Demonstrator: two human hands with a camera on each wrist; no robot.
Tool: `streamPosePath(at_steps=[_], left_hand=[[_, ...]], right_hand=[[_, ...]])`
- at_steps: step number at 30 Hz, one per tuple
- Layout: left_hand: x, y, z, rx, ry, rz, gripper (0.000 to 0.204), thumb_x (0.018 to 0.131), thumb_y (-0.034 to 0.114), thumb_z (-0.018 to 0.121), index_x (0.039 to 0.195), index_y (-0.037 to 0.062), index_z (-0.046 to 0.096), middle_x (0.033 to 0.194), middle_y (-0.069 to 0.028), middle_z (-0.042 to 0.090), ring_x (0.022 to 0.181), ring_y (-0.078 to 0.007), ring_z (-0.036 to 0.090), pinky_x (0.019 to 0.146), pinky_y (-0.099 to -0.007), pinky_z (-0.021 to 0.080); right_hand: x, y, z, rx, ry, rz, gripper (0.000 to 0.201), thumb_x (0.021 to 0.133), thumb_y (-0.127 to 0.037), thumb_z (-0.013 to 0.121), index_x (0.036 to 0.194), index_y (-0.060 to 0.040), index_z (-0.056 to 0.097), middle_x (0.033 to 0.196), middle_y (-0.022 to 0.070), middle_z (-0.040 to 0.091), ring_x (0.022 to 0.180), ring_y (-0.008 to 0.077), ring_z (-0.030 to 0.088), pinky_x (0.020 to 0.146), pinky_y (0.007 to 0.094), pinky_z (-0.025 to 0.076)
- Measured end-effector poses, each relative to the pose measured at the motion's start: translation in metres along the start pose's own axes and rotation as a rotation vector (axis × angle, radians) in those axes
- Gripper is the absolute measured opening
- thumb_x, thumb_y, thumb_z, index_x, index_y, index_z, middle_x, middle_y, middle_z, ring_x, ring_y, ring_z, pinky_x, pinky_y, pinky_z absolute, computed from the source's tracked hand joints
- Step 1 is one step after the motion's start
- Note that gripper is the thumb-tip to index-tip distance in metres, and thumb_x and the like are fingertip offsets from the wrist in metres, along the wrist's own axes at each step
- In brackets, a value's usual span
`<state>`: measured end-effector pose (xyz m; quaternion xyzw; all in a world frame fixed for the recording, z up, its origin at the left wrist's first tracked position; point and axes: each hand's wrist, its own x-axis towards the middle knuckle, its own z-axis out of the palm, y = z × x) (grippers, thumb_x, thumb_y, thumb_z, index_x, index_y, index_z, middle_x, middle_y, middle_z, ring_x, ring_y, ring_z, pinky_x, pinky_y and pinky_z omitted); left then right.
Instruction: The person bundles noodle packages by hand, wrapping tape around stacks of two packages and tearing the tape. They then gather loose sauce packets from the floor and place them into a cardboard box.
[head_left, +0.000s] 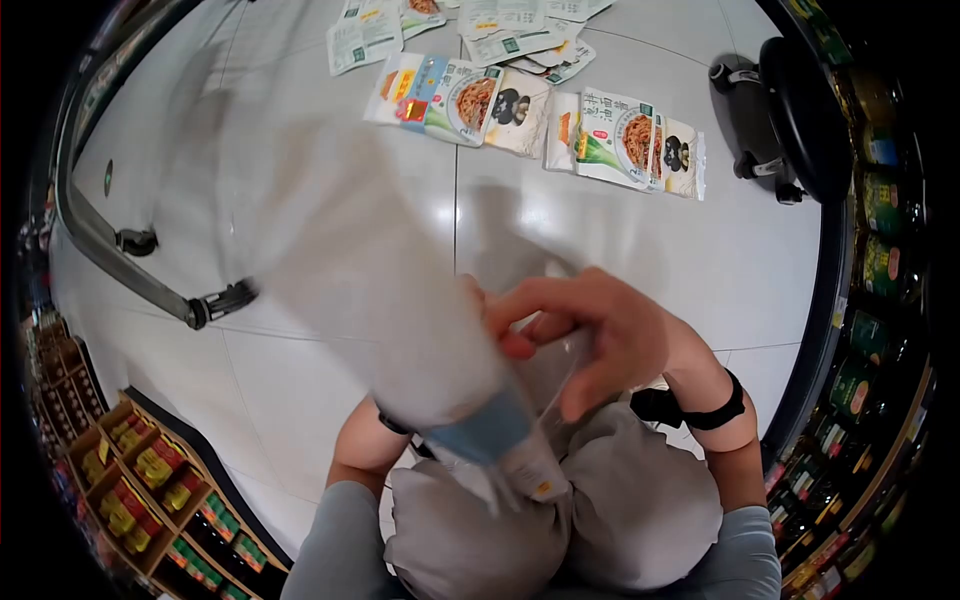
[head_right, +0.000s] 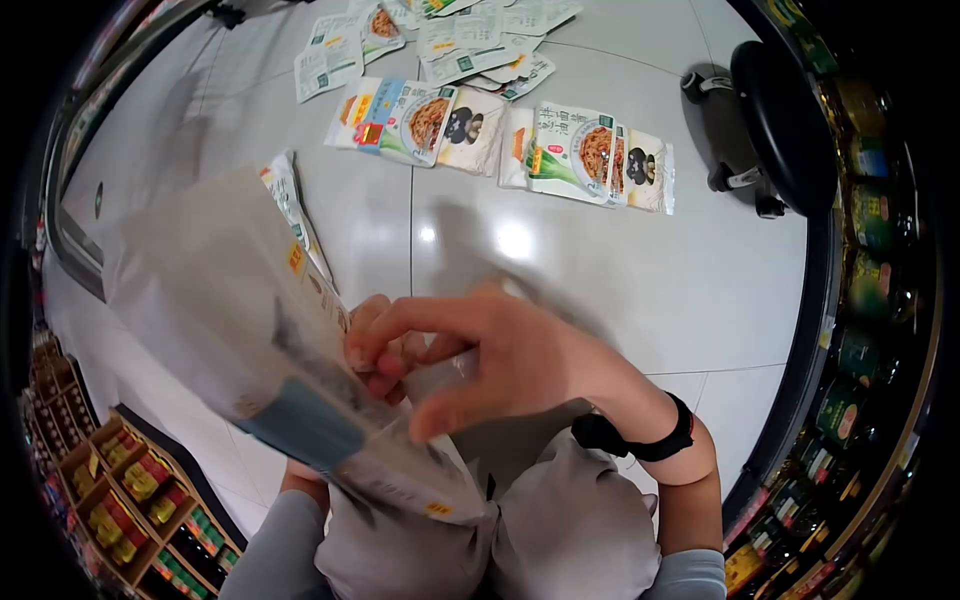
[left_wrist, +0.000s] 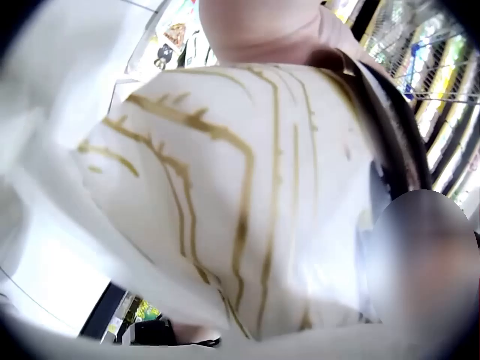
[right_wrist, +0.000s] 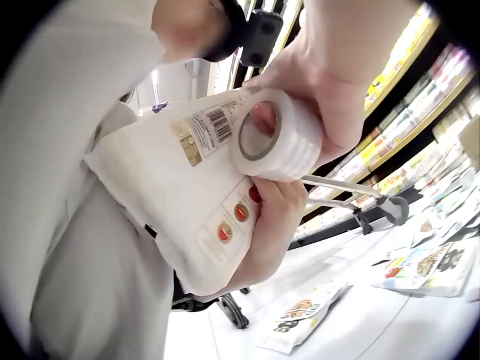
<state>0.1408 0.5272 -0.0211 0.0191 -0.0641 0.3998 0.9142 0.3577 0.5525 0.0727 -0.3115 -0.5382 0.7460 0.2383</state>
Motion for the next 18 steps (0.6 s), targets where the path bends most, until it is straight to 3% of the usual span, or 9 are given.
streamPosePath(at_steps=[2,3,5,6,9,10,13,15,18], left_hand=[[0.020,-0.004,0.021,0.200,0.227,-0.124,0.034,0.088,0.035,0.052,0.073,0.0049,0.051,0.090,-0.0250,0.060,0.078,-0.0294,0.064,0.064,-0.0317,0.053],[0.028,-0.010,0.016,0.205,0.224,-0.142,0.034,0.088,0.035,0.052,0.073,0.0049,0.051,0.090,-0.0250,0.060,0.078,-0.0294,0.064,0.064,-0.0317,0.053],[0.048,-0.021,-0.001,-0.032,-0.187,-0.189,0.025,0.086,0.025,0.055,0.076,0.0021,0.057,0.087,-0.0241,0.062,0.076,-0.0287,0.065,0.066,-0.0291,0.053],[0.065,-0.019,-0.010,-0.138,-0.439,-0.338,0.018,0.082,0.018,0.059,0.079,0.0000,0.062,0.084,-0.0238,0.064,0.073,-0.0281,0.065,0.066,-0.0285,0.053],[0.076,-0.022,0.002,-0.120,-0.576,-0.338,0.019,0.088,0.018,0.051,0.087,0.0045,0.064,0.092,-0.0172,0.065,0.073,-0.0222,0.065,0.065,-0.0304,0.053],[0.078,-0.024,0.003,-0.128,-0.568,-0.360,0.019,0.088,0.018,0.051,0.087,0.0045,0.064,0.092,-0.0172,0.065,0.073,-0.0222,0.065,0.065,-0.0304,0.053],[0.075,-0.031,0.006,-0.143,-0.643,-0.444,0.018,0.091,0.018,0.047,0.093,0.0061,0.061,0.095,-0.0187,0.065,0.077,-0.0224,0.065,0.074,-0.0355,0.051],[0.073,-0.036,0.012,-0.045,-0.595,-0.432,0.017,0.092,0.018,0.045,0.102,0.0083,0.054,0.099,-0.0196,0.063,0.084,-0.0217,0.064,0.086,-0.0428,0.045],[0.086,-0.044,0.003,-0.074,-0.768,-0.452,0.020,0.093,0.025,0.044,0.106,0.0110,0.048,0.102,-0.0181,0.062,0.088,-0.0209,0.063,0.092,-0.0525,0.037]], right_hand=[[-0.003,-0.001,0.001,0.153,0.018,-0.066,0.060,0.052,-0.021,0.084,0.103,-0.0014,0.060,0.081,0.0100,0.066,0.076,0.0151,0.061,0.072,0.0299,0.049],[-0.008,-0.002,-0.002,0.155,0.034,-0.077,0.060,0.052,-0.021,0.084,0.103,-0.0014,0.060,0.081,0.0100,0.066,0.076,0.0151,0.061,0.072,0.0299,0.049],[-0.028,0.002,-0.014,0.196,0.183,-0.093,0.048,0.051,-0.020,0.083,0.091,-0.0021,0.064,0.064,0.0058,0.062,0.068,0.0162,0.062,0.074,0.0336,0.049],[-0.046,0.022,-0.033,0.019,0.013,-0.256,0.037,0.067,-0.014,0.074,0.100,-0.0089,0.060,0.104,0.0033,0.062,0.088,0.0173,0.062,0.085,0.0332,0.045],[-0.053,0.022,-0.046,-0.355,-0.059,-0.483,0.023,0.069,-0.015,0.073,0.090,-0.0093,0.063,0.088,0.0017,0.066,0.076,0.0204,0.062,0.081,0.0333,0.046],[-0.051,0.017,-0.036,-0.467,0.145,-0.481,0.014,0.074,-0.020,0.070,0.082,-0.0100,0.065,0.073,0.0014,0.065,0.066,0.0220,0.060,0.073,0.0299,0.047],[-0.036,0.014,-0.043,-0.381,0.160,-0.208,0.018,0.075,-0.027,0.068,0.081,-0.0092,0.065,0.070,0.0045,0.063,0.066,0.0190,0.060,0.066,0.0277,0.046],[-0.018,0.022,-0.050,-0.315,0.146,-0.225,0.017,0.074,-0.022,0.069,0.083,-0.0074,0.066,0.071,0.0032,0.064,0.063,0.0142,0.059,0.061,0.0252,0.045],[0.012,0.042,-0.042,-0.201,0.055,-0.202,0.018,0.074,-0.017,0.069,0.086,-0.0045,0.066,0.074,0.0023,0.065,0.064,0.0069,0.058,0.057,0.0221,0.043]])
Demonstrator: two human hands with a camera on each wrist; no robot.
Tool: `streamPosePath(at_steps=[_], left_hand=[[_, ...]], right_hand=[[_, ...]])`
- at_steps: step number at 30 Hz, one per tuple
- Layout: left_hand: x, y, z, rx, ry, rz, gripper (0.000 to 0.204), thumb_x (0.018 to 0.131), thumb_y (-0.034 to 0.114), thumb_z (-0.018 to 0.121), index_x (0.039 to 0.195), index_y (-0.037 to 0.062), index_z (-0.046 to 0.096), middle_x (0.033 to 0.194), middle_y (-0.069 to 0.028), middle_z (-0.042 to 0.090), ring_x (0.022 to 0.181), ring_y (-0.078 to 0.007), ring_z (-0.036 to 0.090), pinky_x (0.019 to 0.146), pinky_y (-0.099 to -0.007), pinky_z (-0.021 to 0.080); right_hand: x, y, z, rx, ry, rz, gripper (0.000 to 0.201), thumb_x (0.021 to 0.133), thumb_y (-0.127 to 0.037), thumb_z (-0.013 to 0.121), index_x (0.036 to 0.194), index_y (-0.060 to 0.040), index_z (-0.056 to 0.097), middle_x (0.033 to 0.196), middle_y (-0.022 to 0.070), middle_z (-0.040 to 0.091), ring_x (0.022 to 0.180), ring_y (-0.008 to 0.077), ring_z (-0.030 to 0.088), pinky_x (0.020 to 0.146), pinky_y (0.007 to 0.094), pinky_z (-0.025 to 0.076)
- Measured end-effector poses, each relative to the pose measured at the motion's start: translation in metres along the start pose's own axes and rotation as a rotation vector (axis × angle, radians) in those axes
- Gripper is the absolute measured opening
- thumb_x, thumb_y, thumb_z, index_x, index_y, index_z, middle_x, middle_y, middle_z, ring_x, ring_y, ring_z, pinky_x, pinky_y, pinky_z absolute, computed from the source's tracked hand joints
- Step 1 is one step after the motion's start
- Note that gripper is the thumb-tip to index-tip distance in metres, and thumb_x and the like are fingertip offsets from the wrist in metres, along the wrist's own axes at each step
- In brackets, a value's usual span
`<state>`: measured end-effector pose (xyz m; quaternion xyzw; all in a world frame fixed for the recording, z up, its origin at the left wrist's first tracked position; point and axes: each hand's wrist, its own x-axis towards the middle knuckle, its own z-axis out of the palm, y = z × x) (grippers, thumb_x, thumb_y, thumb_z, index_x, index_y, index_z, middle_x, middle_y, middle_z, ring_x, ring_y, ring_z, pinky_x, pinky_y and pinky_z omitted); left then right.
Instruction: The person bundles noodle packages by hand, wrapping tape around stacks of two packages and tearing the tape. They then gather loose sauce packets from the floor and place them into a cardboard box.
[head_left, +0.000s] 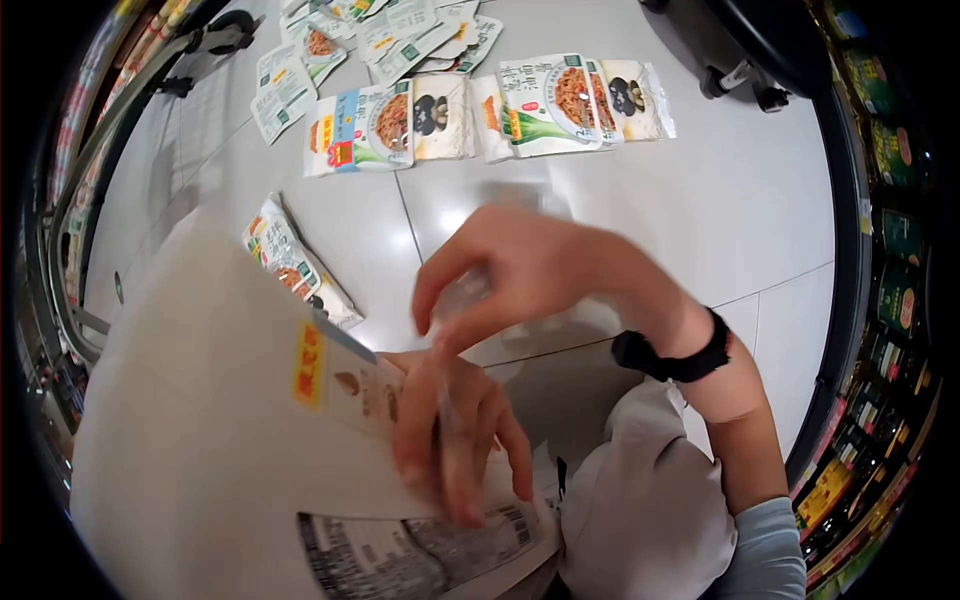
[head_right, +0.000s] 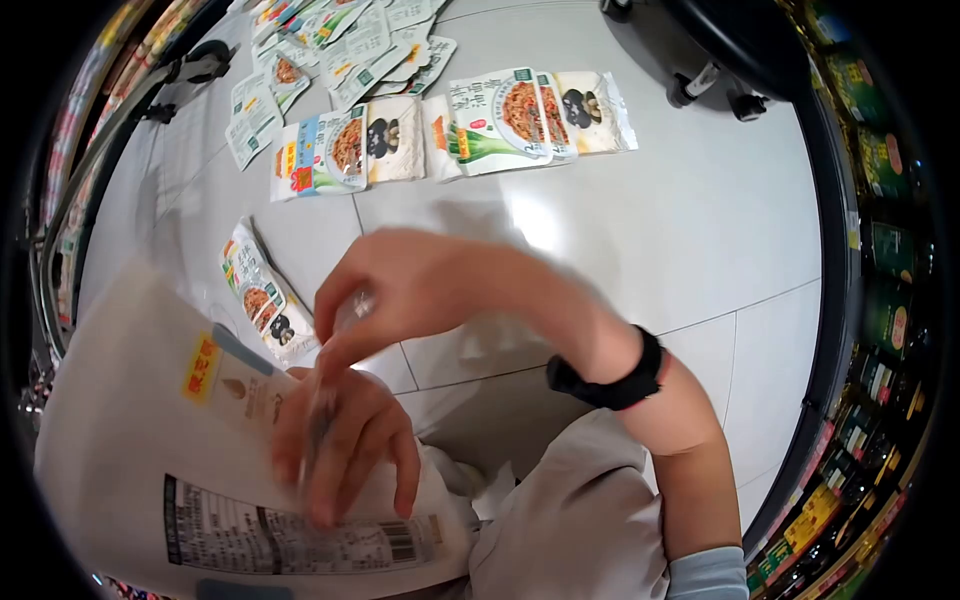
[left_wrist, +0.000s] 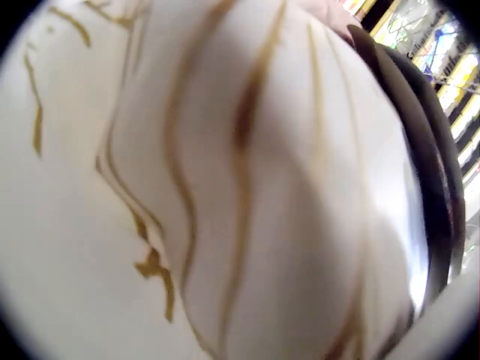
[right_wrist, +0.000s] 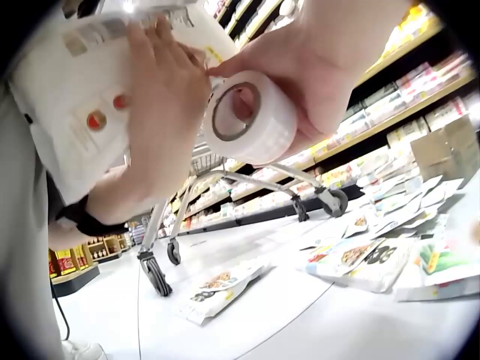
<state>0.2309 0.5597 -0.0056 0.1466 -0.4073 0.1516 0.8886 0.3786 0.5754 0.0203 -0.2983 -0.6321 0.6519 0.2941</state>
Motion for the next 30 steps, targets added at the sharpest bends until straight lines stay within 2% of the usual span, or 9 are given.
streamPosePath(at_steps=[3,10,12,15,19,21,25,27,30], left_hand=[[0.000,0.000,-0.005,-0.029,-0.108,0.005,0.023,0.093,0.030,0.043,0.111,0.0160,0.045,0.101,-0.0159,0.063,0.088,-0.0211,0.063,0.090,-0.0570,0.036],[-0.004,0.002,0.005,-0.136,0.142,0.015,0.046,0.092,0.048,0.035,0.130,0.0240,0.028,0.098,-0.0152,0.064,0.088,-0.0233,0.064,0.091,-0.0629,0.033],[-0.008,-0.009,-0.007,-0.247,-0.036,0.041,0.066,0.086,0.063,0.031,0.139,0.0283,0.014,0.098,-0.0164,0.064,0.089,-0.0232,0.064,0.092,-0.0654,0.029],[-0.006,-0.010,-0.014,-0.311,-0.062,-0.034,0.075,0.080,0.073,0.027,0.141,0.0319,0.011,0.099,-0.0168,0.063,0.090,-0.0225,0.064,0.092,-0.0666,0.028],[0.000,-0.025,-0.013,-0.291,-0.055,0.007,0.073,0.081,0.070,0.030,0.141,0.0350,0.009,0.100,-0.0165,0.063,0.091,-0.0222,0.063,0.091,-0.0683,0.027],[0.005,-0.038,-0.007,-0.173,-0.016,0.389,0.073,0.092,0.053,0.024,0.136,-0.0043,0.018,0.094,-0.0281,0.061,0.090,-0.0327,0.063,0.091,-0.0703,0.025],[-0.002,-0.018,0.006,-0.117,0.084,0.383,0.061,0.092,0.044,0.036,0.130,-0.0032,0.030,0.090,-0.0263,0.062,0.086,-0.0309,0.064,0.092,-0.0682,0.027],[-0.011,0.007,0.011,-0.197,0.222,-0.192,0.038,0.092,0.040,0.042,0.125,0.0208,0.038,0.096,-0.0158,0.065,0.085,-0.0234,0.065,0.092,-0.0692,0.026],[-0.010,0.004,0.009,-0.114,0.178,-0.125,0.029,0.092,0.035,0.044,0.115,0.0166,0.042,0.094,-0.0151,0.065,0.083,-0.0239,0.065,0.093,-0.0690,0.025]], right_hand=[[0.013,0.020,0.006,0.148,-0.051,-0.010,0.021,0.074,-0.017,0.070,0.088,-0.0027,0.066,0.077,0.0032,0.066,0.070,0.0048,0.059,0.059,0.0213,0.043],[0.006,0.029,-0.011,0.327,-0.037,-0.005,0.028,0.074,-0.031,0.069,0.087,-0.0065,0.069,0.081,0.0017,0.065,0.075,0.0081,0.059,0.068,0.0227,0.045],[0.009,0.028,-0.008,0.325,-0.050,0.032,0.027,0.074,-0.030,0.068,0.087,-0.0062,0.069,0.082,0.0018,0.065,0.075,0.0081,0.058,0.068,0.0227,0.045],[0.014,0.032,-0.001,0.402,-0.070,0.018,0.026,0.076,-0.029,0.067,0.088,-0.0054,0.069,0.083,0.0021,0.065,0.076,0.0082,0.058,0.069,0.0229,0.046],[0.016,0.047,0.004,0.569,-0.090,-0.098,0.026,0.077,-0.027,0.065,0.089,-0.0044,0.069,0.085,0.0033,0.066,0.078,0.0082,0.058,0.070,0.0235,0.046],[0.008,0.045,-0.006,0.503,-0.037,-0.152,0.026,0.077,-0.026,0.066,0.090,-0.0046,0.069,0.085,0.0033,0.066,0.078,0.0082,0.058,0.071,0.0233,0.045],[-0.013,0.031,-0.028,0.333,0.007,-0.175,0.026,0.075,-0.026,0.067,0.090,-0.0051,0.069,0.085,0.0031,0.066,0.079,0.0089,0.058,0.072,0.0228,0.045],[-0.018,0.025,-0.030,0.301,-0.010,-0.134,0.026,0.075,-0.027,0.067,0.089,-0.0052,0.069,0.085,0.0033,0.066,0.079,0.0092,0.059,0.071,0.0228,0.045],[-0.019,0.029,-0.026,0.267,0.006,-0.131,0.026,0.075,-0.027,0.067,0.089,-0.0053,0.069,0.086,0.0037,0.066,0.080,0.0090,0.059,0.072,0.0230,0.045]])
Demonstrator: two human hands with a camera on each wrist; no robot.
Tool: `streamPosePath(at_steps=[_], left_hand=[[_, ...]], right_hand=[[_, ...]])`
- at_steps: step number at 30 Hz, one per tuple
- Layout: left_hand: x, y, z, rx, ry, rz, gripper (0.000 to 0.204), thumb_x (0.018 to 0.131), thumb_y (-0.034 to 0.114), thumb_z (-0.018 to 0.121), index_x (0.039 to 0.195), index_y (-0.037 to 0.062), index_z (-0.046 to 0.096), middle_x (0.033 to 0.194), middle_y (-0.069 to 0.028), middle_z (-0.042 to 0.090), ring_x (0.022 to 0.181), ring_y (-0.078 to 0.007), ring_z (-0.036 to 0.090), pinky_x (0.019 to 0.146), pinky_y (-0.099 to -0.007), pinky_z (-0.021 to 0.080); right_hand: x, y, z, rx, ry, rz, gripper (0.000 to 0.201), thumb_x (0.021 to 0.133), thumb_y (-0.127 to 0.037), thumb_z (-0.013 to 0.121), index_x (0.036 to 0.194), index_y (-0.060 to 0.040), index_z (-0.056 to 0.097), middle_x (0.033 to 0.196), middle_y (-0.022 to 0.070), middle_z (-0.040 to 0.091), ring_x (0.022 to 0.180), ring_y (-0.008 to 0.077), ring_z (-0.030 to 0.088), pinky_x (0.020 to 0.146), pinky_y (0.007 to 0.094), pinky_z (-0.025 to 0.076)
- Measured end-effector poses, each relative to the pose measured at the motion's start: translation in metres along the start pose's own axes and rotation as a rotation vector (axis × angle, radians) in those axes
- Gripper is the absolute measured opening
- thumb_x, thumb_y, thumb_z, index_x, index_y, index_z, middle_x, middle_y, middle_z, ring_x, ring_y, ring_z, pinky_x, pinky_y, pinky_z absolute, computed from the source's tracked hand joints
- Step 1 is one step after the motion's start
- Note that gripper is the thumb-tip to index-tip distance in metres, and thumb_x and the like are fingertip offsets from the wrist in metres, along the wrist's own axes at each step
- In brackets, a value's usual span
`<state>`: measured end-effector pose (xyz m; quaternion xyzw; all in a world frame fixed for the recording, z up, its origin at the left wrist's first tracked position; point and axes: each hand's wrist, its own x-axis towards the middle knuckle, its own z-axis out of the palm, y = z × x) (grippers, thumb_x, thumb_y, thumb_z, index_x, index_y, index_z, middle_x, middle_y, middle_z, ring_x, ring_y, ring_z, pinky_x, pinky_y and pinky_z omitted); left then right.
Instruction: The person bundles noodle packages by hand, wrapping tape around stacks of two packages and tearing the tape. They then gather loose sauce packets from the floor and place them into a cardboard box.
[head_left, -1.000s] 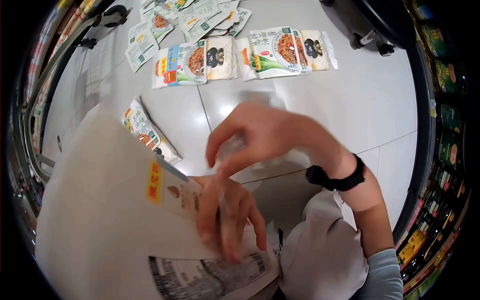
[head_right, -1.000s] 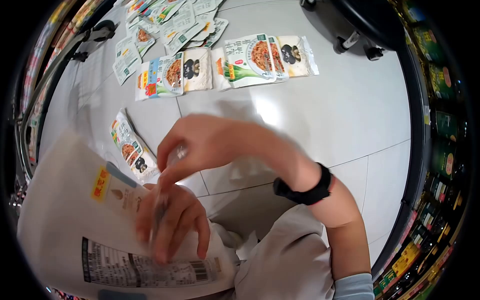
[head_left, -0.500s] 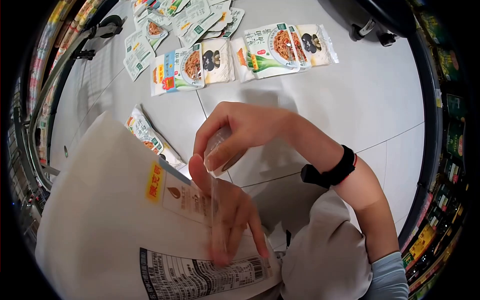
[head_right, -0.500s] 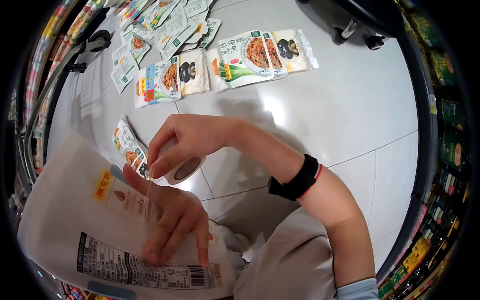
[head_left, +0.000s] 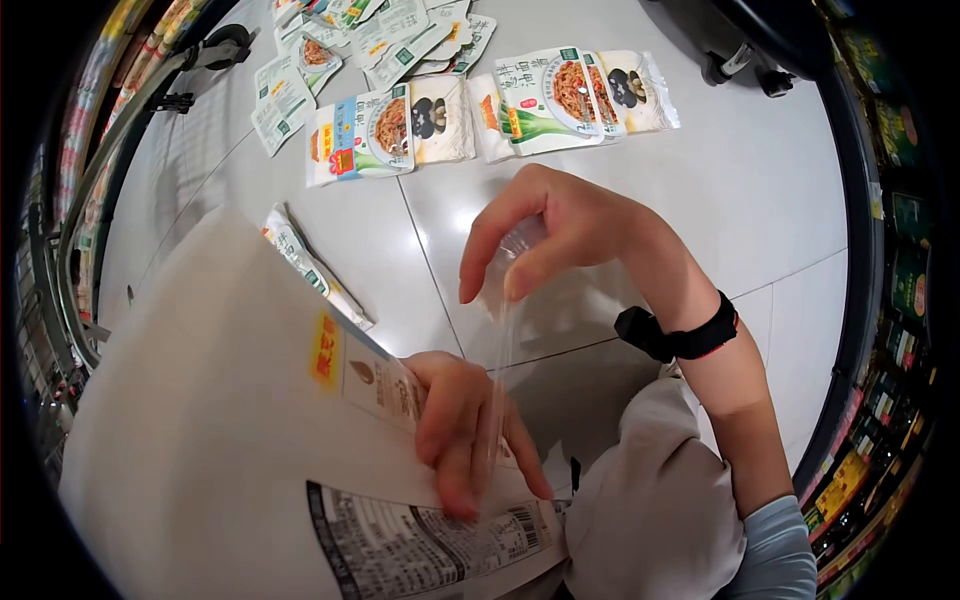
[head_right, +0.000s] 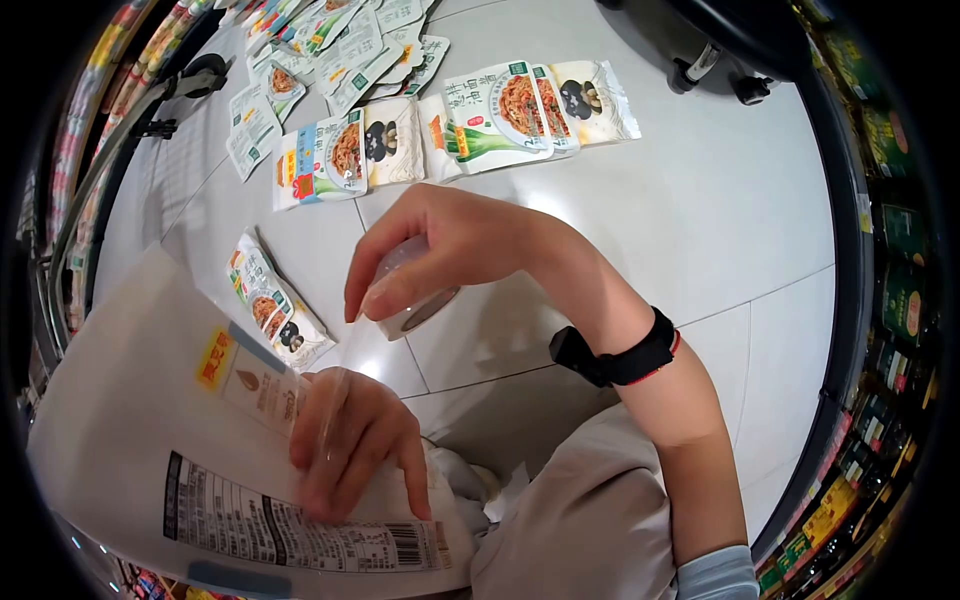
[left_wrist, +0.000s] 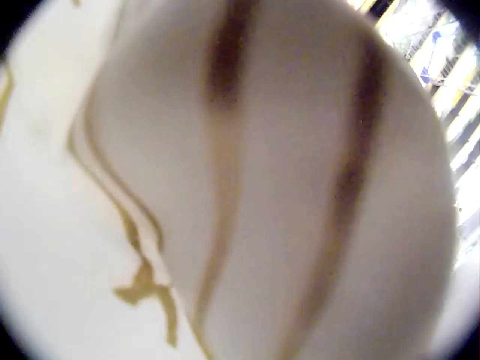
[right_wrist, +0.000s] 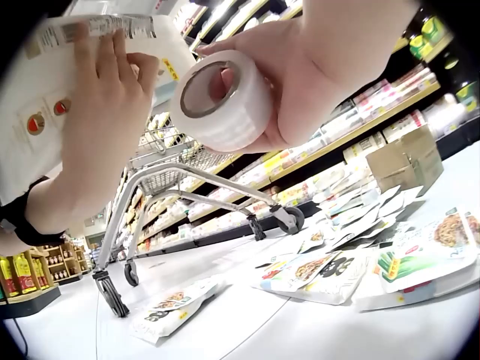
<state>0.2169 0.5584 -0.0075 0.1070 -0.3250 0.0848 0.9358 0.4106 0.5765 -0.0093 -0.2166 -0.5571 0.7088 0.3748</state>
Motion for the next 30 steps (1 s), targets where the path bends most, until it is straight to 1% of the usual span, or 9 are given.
streamPosePath(at_steps=[4,6,13,15,16,19,21,23,30], left_hand=[[0.008,-0.019,0.002,-0.058,0.092,0.307,0.027,0.090,0.031,0.048,0.107,0.0096,0.048,0.091,-0.0253,0.063,0.089,-0.0301,0.064,0.095,-0.0629,0.029],[0.007,-0.022,-0.004,-0.076,-0.026,0.293,0.026,0.090,0.030,0.048,0.106,0.0098,0.052,0.096,-0.0262,0.062,0.098,-0.0310,0.060,0.096,-0.0615,0.029],[0.005,-0.039,-0.008,-0.114,-0.057,0.283,0.028,0.088,0.030,0.051,0.096,0.0047,0.060,0.105,-0.0263,0.059,0.113,-0.0317,0.051,0.098,-0.0573,0.030],[0.006,-0.029,-0.008,-0.144,-0.076,0.023,0.028,0.087,0.032,0.054,0.100,0.0086,0.061,0.094,-0.0124,0.066,0.105,-0.0259,0.057,0.096,-0.0590,0.031],[0.007,-0.029,-0.007,-0.148,-0.074,0.022,0.028,0.087,0.032,0.054,0.100,0.0086,0.061,0.094,-0.0124,0.066,0.105,-0.0259,0.057,0.096,-0.0590,0.031],[0.014,-0.023,0.002,-0.180,-0.021,0.018,0.031,0.087,0.033,0.053,0.102,0.0062,0.060,0.092,-0.0116,0.066,0.100,-0.0256,0.060,0.096,-0.0594,0.030],[0.011,-0.013,0.011,-0.178,0.173,-0.126,0.034,0.087,0.033,0.054,0.103,0.0037,0.059,0.089,-0.0112,0.066,0.096,-0.0248,0.062,0.096,-0.0599,0.030],[0.012,-0.017,0.011,-0.169,0.143,-0.093,0.036,0.087,0.034,0.054,0.105,0.0028,0.058,0.088,-0.0112,0.066,0.096,-0.0245,0.062,0.096,-0.0600,0.030],[0.015,-0.034,-0.005,-0.368,0.045,-0.027,0.036,0.088,0.034,0.052,0.109,0.0042,0.052,0.088,-0.0141,0.066,0.101,-0.0272,0.059,0.096,-0.0583,0.032]], right_hand=[[0.002,0.008,0.008,0.006,0.022,-0.003,0.025,0.076,-0.025,0.066,0.091,-0.0050,0.068,0.088,0.0043,0.067,0.081,0.0097,0.060,0.074,0.0230,0.045],[0.008,0.008,0.017,-0.009,0.024,-0.008,0.025,0.077,-0.025,0.065,0.092,-0.0052,0.068,0.089,0.0047,0.067,0.082,0.0100,0.060,0.075,0.0231,0.045],[0.027,0.014,0.029,0.110,-0.097,0.110,0.027,0.078,-0.024,0.065,0.099,-0.0069,0.067,0.092,0.0052,0.066,0.084,0.0082,0.059,0.074,0.0226,0.046],[0.028,0.018,0.029,0.115,-0.114,0.076,0.027,0.078,-0.023,0.066,0.100,-0.0069,0.067,0.092,0.0050,0.066,0.084,0.0081,0.059,0.074,0.0224,0.046],[0.028,0.018,0.030,0.163,-0.133,0.108,0.027,0.078,-0.022,0.066,0.100,-0.0068,0.067,0.092,0.0053,0.066,0.083,0.0081,0.059,0.074,0.0224,0.046],[0.025,0.025,0.028,0.213,-0.158,0.099,0.028,0.077,-0.020,0.067,0.101,-0.0064,0.067,0.091,0.0056,0.066,0.082,0.0083,0.059,0.073,0.0223,0.046],[0.023,0.024,0.027,0.216,-0.164,0.063,0.028,0.076,-0.019,0.068,0.101,-0.0061,0.066,0.091,0.0056,0.066,0.081,0.0084,0.059,0.072,0.0222,0.046],[0.025,0.020,0.030,0.221,-0.170,0.051,0.029,0.075,-0.008,0.068,0.103,0.0019,0.063,0.085,0.0058,0.066,0.076,0.0047,0.059,0.066,0.0185,0.046],[0.035,0.032,0.027,0.132,-0.285,0.060,0.027,0.078,-0.007,0.064,0.104,0.0016,0.063,0.089,0.0077,0.066,0.077,0.0073,0.061,0.070,0.0215,0.051]])
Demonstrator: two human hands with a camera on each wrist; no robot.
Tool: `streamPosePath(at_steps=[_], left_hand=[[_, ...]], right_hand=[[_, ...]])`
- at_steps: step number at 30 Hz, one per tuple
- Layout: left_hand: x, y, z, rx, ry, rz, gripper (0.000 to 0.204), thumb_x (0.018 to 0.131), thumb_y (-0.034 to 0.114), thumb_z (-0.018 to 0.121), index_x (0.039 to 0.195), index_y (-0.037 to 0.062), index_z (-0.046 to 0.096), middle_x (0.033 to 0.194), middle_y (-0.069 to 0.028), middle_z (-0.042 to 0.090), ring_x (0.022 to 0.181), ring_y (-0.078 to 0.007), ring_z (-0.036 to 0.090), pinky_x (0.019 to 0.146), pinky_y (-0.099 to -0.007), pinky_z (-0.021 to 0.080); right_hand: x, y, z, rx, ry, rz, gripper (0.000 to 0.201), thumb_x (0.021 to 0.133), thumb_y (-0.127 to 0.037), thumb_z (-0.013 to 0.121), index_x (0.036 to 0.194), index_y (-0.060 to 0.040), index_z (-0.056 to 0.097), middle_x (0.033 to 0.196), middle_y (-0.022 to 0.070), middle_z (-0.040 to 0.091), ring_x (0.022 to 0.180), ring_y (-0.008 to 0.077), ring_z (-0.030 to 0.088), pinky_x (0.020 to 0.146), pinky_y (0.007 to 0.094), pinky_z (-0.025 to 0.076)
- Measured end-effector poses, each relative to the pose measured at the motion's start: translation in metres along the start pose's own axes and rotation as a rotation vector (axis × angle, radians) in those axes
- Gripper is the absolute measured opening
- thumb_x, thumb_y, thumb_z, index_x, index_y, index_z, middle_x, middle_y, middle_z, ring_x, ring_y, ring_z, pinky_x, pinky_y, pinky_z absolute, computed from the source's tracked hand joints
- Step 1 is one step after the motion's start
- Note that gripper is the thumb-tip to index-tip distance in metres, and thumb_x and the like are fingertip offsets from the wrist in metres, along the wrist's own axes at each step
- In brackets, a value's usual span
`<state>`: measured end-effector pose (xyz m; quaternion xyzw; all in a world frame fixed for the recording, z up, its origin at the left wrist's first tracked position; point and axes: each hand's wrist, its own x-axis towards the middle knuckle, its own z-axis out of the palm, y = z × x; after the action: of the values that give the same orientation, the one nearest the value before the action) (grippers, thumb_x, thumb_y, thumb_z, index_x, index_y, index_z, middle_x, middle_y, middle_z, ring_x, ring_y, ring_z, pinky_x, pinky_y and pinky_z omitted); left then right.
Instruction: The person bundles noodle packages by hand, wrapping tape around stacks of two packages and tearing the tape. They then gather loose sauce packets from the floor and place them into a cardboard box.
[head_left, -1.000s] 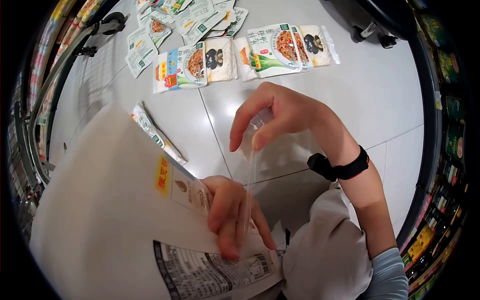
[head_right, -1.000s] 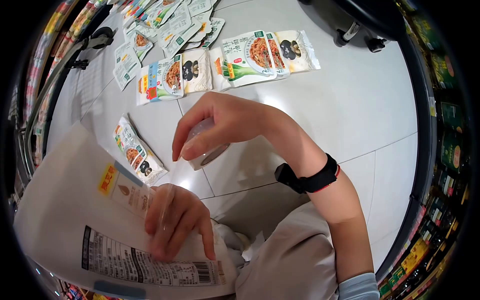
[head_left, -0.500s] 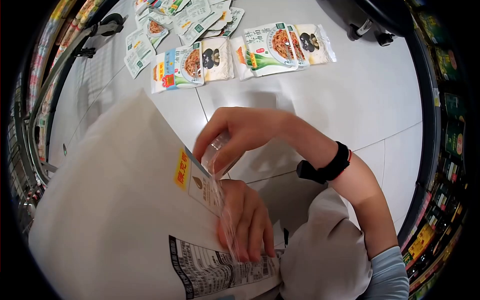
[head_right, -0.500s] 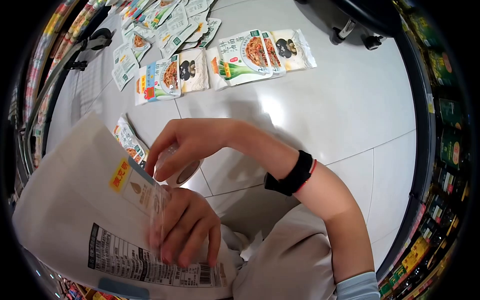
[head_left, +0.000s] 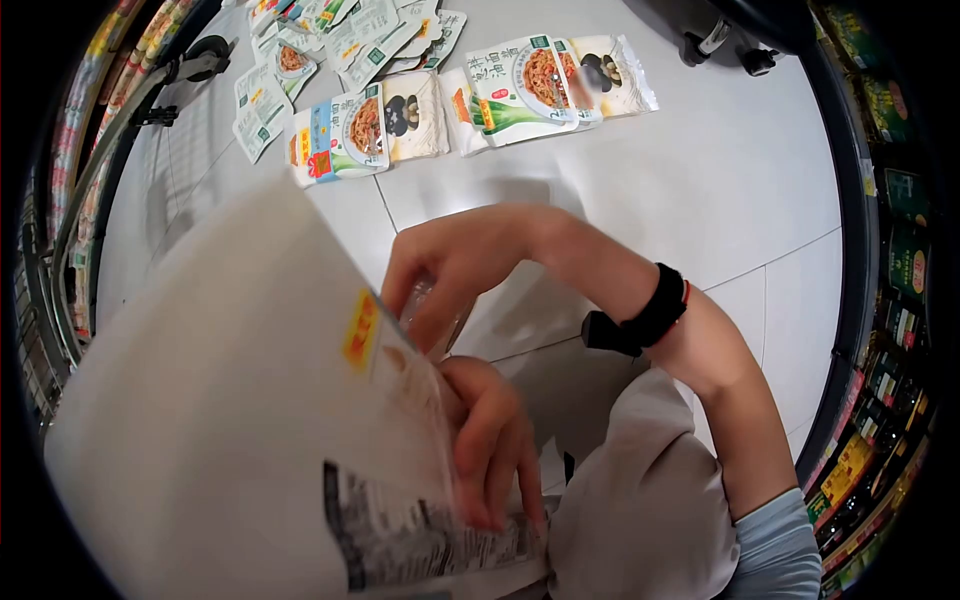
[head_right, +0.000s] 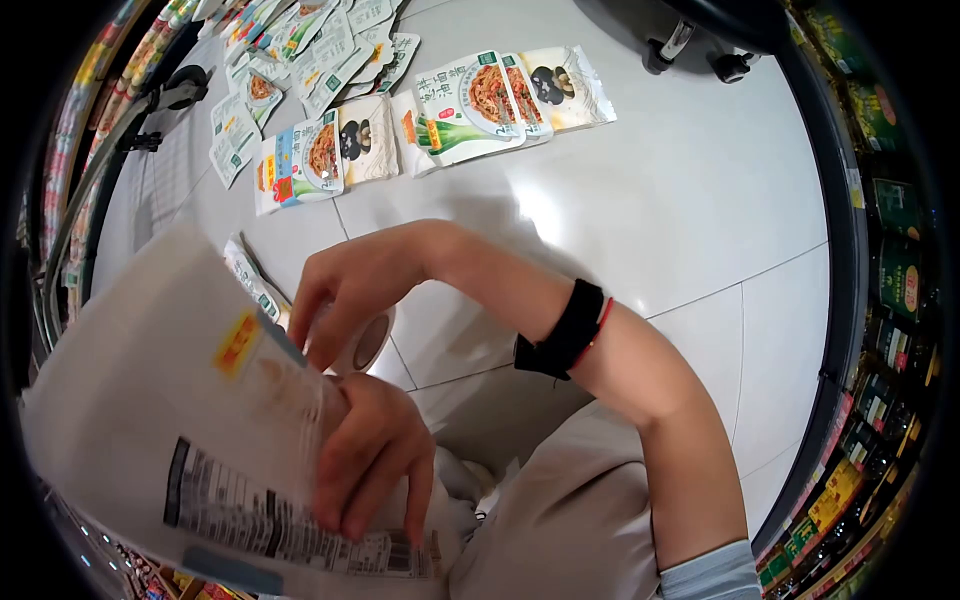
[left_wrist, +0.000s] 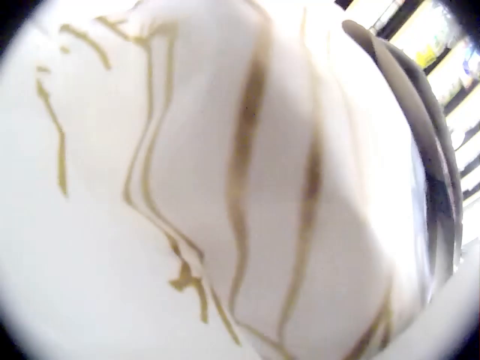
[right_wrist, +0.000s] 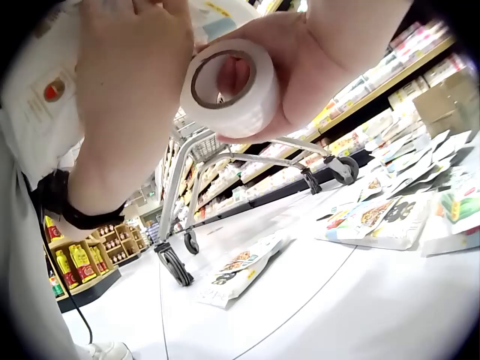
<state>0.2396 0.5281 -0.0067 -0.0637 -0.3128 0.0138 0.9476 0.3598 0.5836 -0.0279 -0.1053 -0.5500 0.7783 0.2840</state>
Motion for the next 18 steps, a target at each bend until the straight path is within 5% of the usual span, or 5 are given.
streamPosePath(at_steps=[4,7,9,11,18], left_hand=[[-0.009,-0.004,-0.017,0.079,-0.067,0.090,0.028,0.089,0.032,0.050,0.099,0.0068,0.056,0.089,-0.0148,0.066,0.112,-0.0306,0.052,0.094,-0.0565,0.035],[-0.024,-0.019,-0.001,0.179,0.195,0.246,0.028,0.090,0.034,0.049,0.089,0.0077,0.058,0.080,-0.0141,0.064,0.109,-0.0337,0.052,0.090,-0.0540,0.039],[-0.018,-0.030,0.024,0.011,0.849,0.368,0.035,0.087,0.040,0.051,0.078,0.0074,0.059,0.073,-0.0144,0.058,0.093,-0.0348,0.054,0.084,-0.0507,0.043],[-0.021,-0.030,0.023,0.020,0.793,0.351,0.045,0.086,0.047,0.048,0.074,0.0054,0.058,0.071,-0.0152,0.050,0.081,-0.0304,0.051,0.080,-0.0476,0.044],[-0.110,0.020,0.049,0.938,1.473,-0.227,0.047,0.090,0.036,0.046,0.115,-0.0040,0.048,0.101,-0.0208,0.057,0.090,-0.0265,0.057,0.076,-0.0365,0.048]], right_hand=[[-0.014,0.010,0.003,0.102,0.085,0.094,0.024,0.076,-0.010,0.063,0.097,0.0008,0.065,0.085,0.0050,0.065,0.074,0.0066,0.058,0.066,0.0218,0.048],[-0.028,0.016,0.015,0.077,0.202,0.107,0.019,0.074,-0.012,0.062,0.087,0.0008,0.066,0.076,0.0005,0.063,0.071,0.0046,0.054,0.064,0.0198,0.044],[-0.034,0.026,0.025,0.237,0.353,0.066,0.019,0.074,-0.010,0.060,0.088,0.0016,0.065,0.076,0.0001,0.063,0.071,0.0047,0.053,0.063,0.0202,0.044],[-0.035,0.035,0.030,0.197,0.370,0.030,0.020,0.075,-0.010,0.059,0.089,0.0030,0.065,0.077,0.0003,0.062,0.071,0.0049,0.053,0.064,0.0204,0.043],[-0.066,0.040,0.043,0.188,0.642,0.090,0.021,0.078,-0.011,0.058,0.092,0.0033,0.064,0.079,0.0014,0.062,0.073,0.0049,0.052,0.066,0.0204,0.043]])
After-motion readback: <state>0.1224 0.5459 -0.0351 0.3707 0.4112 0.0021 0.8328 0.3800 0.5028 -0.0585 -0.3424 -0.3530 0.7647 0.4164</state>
